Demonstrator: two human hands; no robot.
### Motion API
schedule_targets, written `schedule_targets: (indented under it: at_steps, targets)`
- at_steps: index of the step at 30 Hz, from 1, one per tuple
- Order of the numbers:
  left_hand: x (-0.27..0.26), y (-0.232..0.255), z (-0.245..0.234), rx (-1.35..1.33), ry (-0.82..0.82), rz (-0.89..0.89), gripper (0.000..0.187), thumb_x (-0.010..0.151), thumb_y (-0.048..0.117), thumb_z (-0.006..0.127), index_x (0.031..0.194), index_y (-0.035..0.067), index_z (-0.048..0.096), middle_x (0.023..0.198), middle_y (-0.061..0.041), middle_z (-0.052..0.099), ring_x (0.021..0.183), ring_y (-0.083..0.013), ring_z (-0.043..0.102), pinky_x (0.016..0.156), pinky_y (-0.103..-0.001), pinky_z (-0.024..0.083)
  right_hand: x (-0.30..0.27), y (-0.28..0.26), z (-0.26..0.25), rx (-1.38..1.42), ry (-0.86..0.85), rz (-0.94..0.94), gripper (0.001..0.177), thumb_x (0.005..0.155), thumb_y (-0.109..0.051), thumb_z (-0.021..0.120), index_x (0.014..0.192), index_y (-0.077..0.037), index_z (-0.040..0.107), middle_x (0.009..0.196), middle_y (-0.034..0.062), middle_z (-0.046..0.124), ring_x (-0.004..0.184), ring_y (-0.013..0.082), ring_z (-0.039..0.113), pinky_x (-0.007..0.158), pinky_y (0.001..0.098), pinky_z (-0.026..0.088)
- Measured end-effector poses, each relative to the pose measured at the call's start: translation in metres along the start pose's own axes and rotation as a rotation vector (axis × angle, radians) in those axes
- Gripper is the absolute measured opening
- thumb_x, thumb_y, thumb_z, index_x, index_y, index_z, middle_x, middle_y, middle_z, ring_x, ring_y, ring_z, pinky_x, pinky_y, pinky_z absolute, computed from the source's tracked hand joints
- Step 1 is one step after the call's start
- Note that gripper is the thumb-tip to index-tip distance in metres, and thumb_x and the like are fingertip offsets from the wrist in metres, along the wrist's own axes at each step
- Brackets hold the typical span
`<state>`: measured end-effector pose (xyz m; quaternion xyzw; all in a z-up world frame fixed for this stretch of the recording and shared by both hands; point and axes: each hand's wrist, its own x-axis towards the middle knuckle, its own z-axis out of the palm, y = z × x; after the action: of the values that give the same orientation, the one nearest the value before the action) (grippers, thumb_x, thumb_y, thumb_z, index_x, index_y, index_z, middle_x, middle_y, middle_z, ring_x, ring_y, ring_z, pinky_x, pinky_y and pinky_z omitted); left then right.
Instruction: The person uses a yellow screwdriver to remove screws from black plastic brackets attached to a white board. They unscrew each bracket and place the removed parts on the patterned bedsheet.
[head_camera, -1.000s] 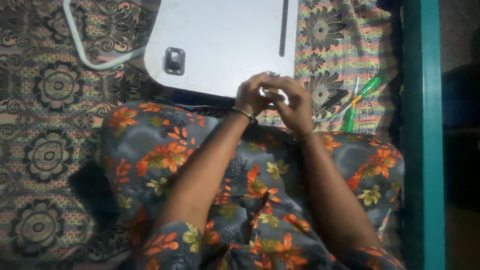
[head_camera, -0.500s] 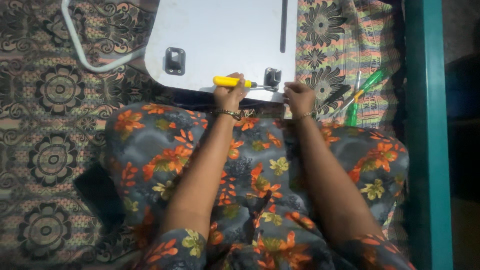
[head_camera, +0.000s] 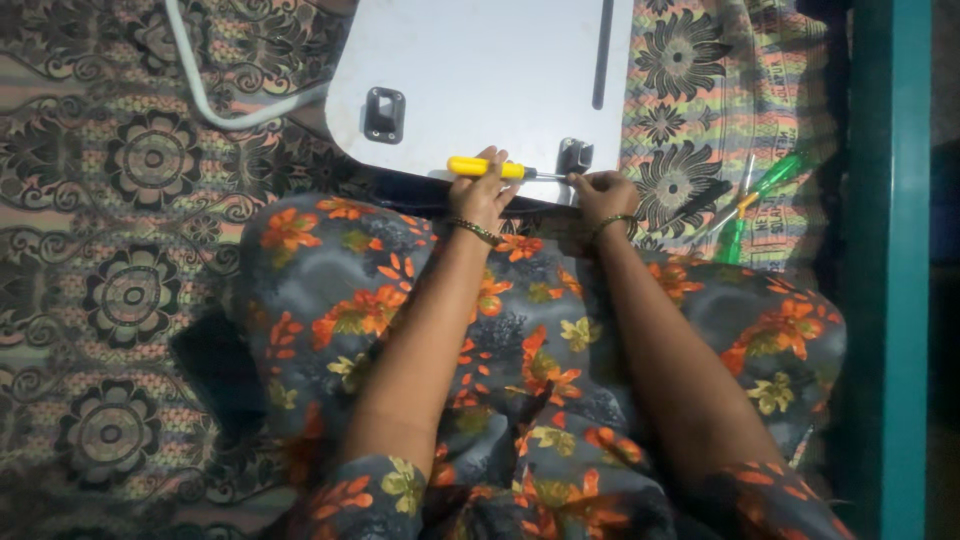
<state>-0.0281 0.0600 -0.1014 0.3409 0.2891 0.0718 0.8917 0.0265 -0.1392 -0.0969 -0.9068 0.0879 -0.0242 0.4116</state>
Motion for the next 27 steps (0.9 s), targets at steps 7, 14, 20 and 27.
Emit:
schedule_targets:
  at_steps: [7, 14, 20, 27]
  targets:
    - [-0.006, 0.006, 0.0, -0.037, -0.029, -0.003, 0.045, 0.096, 0.02, 0.067, 0.137, 0.006, 0.055, 0.139, -0.014, 0.063, 0.11, -0.0265, 0.069, 0.091, -0.042, 0.057, 0.0, -0.003, -0.001, 0.069, -0.067, 0.109, 0.025, 0.08, -0.025, 0.088, 0.081, -0.003, 0.077, 0.072, 0.0073, 0.076, 0.059, 0.012, 0.07, 0.057, 0.0268, 0.055]
    - [-0.007, 0.007, 0.001, -0.045, 0.005, 0.032, 0.046, 0.096, 0.021, 0.067, 0.136, 0.003, 0.056, 0.136, -0.016, 0.064, 0.109, -0.0302, 0.069, 0.09, -0.045, 0.058, 0.001, 0.006, 0.005, -0.005, -0.005, -0.071, 0.022, 0.081, -0.021, 0.086, 0.082, -0.002, 0.077, 0.076, 0.0111, 0.076, 0.066, 0.0194, 0.072, 0.065, 0.0331, 0.056]
    - [-0.007, 0.004, 0.001, -0.032, 0.005, 0.021, 0.044, 0.096, 0.021, 0.066, 0.135, 0.004, 0.056, 0.136, -0.016, 0.064, 0.113, -0.0301, 0.067, 0.094, -0.05, 0.057, -0.003, 0.006, 0.005, -0.079, 0.081, -0.178, 0.019, 0.081, -0.018, 0.086, 0.083, -0.001, 0.077, 0.079, 0.0143, 0.076, 0.071, 0.0251, 0.072, 0.07, 0.0382, 0.057]
    - [-0.01, 0.01, 0.003, -0.002, -0.006, -0.014, 0.044, 0.096, 0.023, 0.064, 0.136, 0.007, 0.055, 0.139, -0.013, 0.063, 0.116, -0.0299, 0.066, 0.095, -0.051, 0.055, 0.0, -0.001, -0.009, 0.568, -0.052, 0.291, 0.011, 0.085, -0.004, 0.072, 0.09, 0.005, 0.073, 0.073, 0.0111, 0.074, 0.06, 0.0169, 0.069, 0.052, 0.0297, 0.055]
